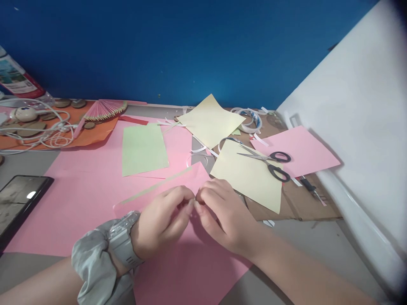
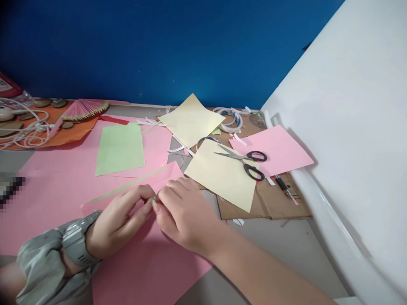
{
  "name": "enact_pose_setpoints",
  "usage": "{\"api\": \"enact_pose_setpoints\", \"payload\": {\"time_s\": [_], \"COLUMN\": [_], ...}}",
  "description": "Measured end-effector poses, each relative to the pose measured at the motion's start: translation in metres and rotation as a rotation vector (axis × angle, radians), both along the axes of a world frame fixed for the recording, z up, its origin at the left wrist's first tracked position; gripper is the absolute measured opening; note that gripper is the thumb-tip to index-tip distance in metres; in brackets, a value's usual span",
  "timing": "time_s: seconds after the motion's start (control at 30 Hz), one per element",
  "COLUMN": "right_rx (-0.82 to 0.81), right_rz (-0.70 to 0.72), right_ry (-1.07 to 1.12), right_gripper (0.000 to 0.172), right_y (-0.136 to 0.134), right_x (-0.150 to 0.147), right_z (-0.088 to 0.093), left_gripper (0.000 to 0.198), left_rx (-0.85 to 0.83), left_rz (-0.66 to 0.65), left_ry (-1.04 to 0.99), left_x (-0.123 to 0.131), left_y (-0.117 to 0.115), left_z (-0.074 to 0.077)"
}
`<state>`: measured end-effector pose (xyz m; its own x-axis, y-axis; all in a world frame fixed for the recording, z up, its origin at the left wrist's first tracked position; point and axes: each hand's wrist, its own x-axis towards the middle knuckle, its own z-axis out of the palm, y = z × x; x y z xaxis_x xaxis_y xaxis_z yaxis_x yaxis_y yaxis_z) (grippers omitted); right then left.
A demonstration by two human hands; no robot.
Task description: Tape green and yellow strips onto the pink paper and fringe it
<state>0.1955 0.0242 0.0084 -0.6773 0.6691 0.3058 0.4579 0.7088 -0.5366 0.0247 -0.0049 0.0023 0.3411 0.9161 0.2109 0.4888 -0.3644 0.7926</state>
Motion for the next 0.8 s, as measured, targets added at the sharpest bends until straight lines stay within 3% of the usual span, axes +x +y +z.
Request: {"api": "enact_pose_setpoints", "payload": {"time_s": [0.37, 0.8], "right_rx": [-0.115, -0.178], "right_rz": [0.067, 0.051], "right_ry": [0.030, 0.040], "right_gripper": [0.020, 0.019], "right_y": [0.0030, 0.0025], "right_x": [0.0004, 0.0012], "right_z": [0.0017, 0.0013], "left_gripper": [0.012, 0.011], "left_rx": [-0.020, -0.085], "left_rz": [-0.062, -0.073], "left_ry": [-0.025, -0.070], "left_x": [-0.0021, -0.0032], "left_y": [0.0010, 0.0007], "left_z": [-0.0013, -0.0012]}}
